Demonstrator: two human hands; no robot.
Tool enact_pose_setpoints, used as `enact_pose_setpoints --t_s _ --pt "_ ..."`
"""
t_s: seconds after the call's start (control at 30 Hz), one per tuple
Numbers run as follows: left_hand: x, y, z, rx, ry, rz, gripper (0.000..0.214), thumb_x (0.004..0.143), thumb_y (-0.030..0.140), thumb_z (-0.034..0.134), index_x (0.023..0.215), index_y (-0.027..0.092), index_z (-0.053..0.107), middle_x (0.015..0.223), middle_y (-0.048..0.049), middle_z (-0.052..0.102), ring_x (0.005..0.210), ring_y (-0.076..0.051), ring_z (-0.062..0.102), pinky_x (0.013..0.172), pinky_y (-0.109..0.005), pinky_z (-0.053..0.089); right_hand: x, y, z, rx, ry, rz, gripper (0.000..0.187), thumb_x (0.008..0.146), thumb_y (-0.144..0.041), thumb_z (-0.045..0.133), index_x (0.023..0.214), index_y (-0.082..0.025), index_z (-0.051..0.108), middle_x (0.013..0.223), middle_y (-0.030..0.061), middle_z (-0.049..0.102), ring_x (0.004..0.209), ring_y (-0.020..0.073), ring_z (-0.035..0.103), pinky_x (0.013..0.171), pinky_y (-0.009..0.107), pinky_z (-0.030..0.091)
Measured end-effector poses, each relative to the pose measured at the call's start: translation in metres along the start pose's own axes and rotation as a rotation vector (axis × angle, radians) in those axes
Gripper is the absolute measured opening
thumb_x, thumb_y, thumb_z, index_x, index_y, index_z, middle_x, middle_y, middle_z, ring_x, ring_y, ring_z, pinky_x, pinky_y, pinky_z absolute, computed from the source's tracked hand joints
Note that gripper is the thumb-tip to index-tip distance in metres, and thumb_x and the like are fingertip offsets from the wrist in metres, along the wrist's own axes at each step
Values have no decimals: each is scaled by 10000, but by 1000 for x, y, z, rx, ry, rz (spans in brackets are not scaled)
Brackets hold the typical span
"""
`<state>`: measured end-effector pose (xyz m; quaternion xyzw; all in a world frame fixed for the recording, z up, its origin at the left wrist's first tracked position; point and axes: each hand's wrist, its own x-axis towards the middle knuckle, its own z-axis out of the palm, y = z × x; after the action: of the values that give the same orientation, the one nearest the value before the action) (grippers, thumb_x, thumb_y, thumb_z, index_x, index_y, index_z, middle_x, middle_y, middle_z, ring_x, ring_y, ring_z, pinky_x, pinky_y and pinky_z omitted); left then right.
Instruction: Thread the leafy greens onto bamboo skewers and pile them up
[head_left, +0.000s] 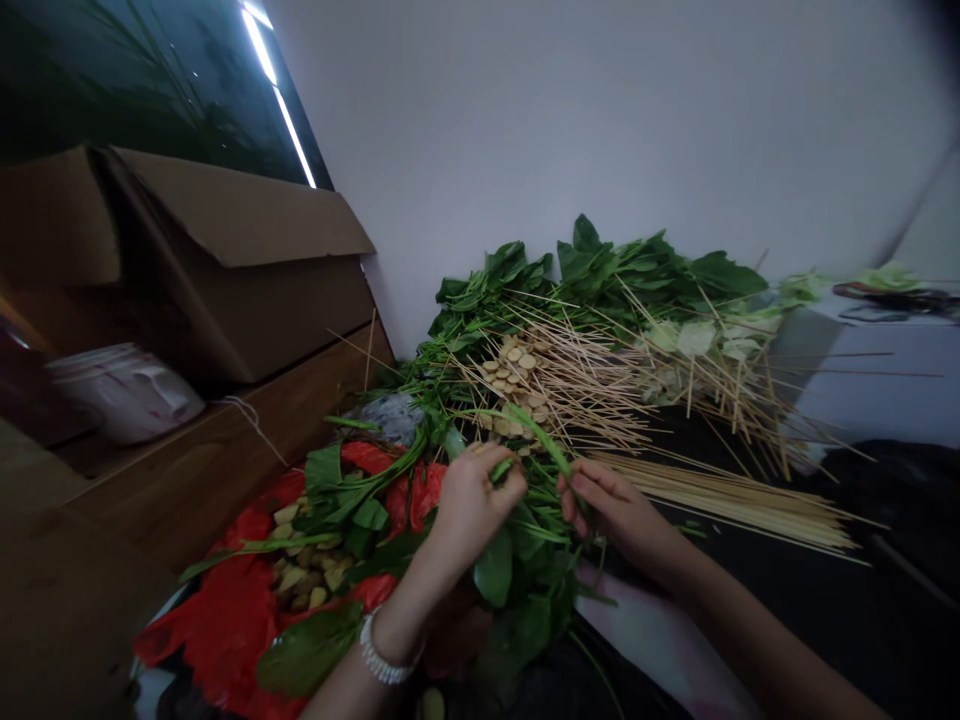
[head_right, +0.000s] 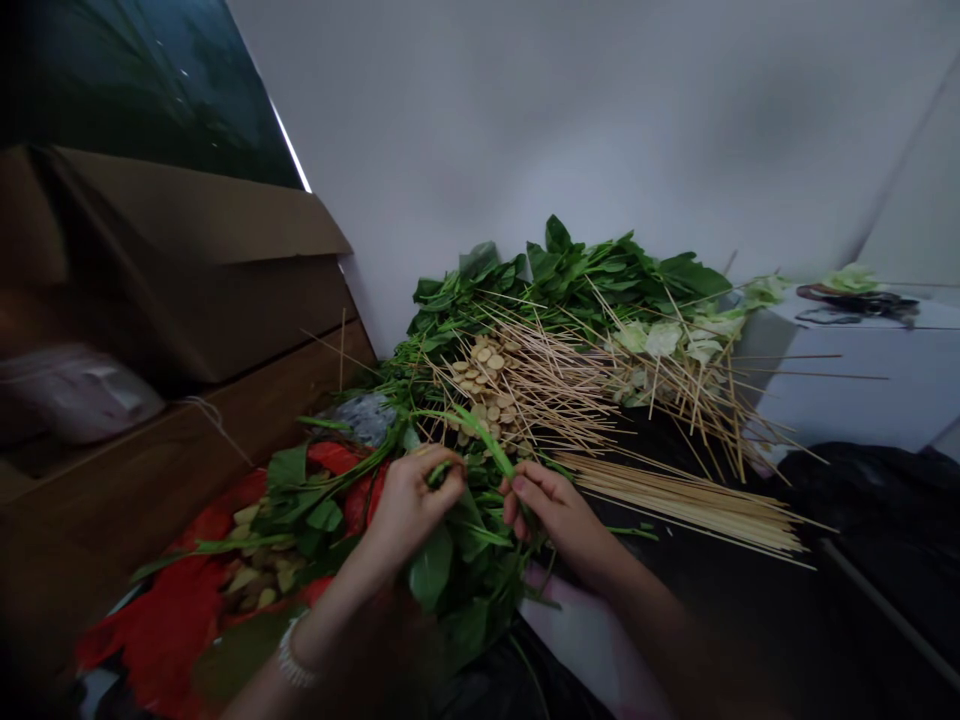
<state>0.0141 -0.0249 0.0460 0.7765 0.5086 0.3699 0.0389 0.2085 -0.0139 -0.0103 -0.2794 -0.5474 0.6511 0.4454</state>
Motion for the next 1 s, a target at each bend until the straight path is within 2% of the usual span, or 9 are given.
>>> enact_pose_setpoints --t_s 0.1,0.17,0.27,0.37,0.47,0.6,0.77,0.87,1.0 --pt "6 -19 -28 42 122 -57 165 843 187 483 744 188 614 742 -8 630 756 -164 557 696 -263 395 1 -4 -5 97 51 6 261 887 -443 616 872 -183 614 631 -28 611 459 58 497 455 179 333" --pt "10 -32 -47 52 207 -137 196 882 230 447 769 189 601 694 17 589 675 -143 529 641 -249 375 1 -6 -8 134 67 7 270 864 -447 645 859 -179 619 616 -29 604 441 55 485 439 176 322" --pt "15 -46 -64 40 303 -201 220 907 344 498 812 189 621 637 45 537 578 -119 487 581 -236 355 1 -7 -9 146 71 7 272 855 -439 661 862 -169 627 616 -25 602 437 52 480 432 172 318" --pt "21 -53 -63 40 277 -97 233 853 390 621 950 191 696 716 18 598 647 -134 543 643 -244 401 0 -6 -8 135 51 11 280 858 -443 657 856 -164 628 603 -25 596 428 49 469 421 169 303" --pt "26 -57 -55 100 176 10 268 869 330 608 1076 196 714 785 -21 618 725 -162 579 687 -264 423 0 -7 -7 129 29 26 284 864 -449 647 854 -167 622 597 -25 595 415 46 454 405 166 282" --pt "27 -66 -48 154 120 60 234 903 281 541 974 174 738 772 -36 603 726 -169 592 684 -268 430 1 -7 -8 124 30 18 278 875 -447 632 867 -169 622 596 -31 583 416 43 443 402 162 283" --pt "25 -78 -48 271 72 106 221 900 254 489 919 167 691 824 -50 585 767 -190 583 719 -291 435 0 -7 -10 84 62 13 293 885 -451 608 857 -160 624 568 -39 555 399 38 413 397 167 277" --pt "27 -84 -49 309 102 68 174 866 232 479 854 172 642 845 -56 572 785 -201 569 742 -306 436 0 -7 -9 51 63 34 319 895 -463 584 860 -149 631 526 -52 516 367 28 361 378 168 237" --pt "32 -95 -63 190 296 -97 163 846 210 435 785 196 585 801 -32 565 793 -196 554 762 -309 420 0 -9 -9 75 66 39 331 892 -475 578 860 -149 625 514 -63 489 345 17 309 360 170 172"
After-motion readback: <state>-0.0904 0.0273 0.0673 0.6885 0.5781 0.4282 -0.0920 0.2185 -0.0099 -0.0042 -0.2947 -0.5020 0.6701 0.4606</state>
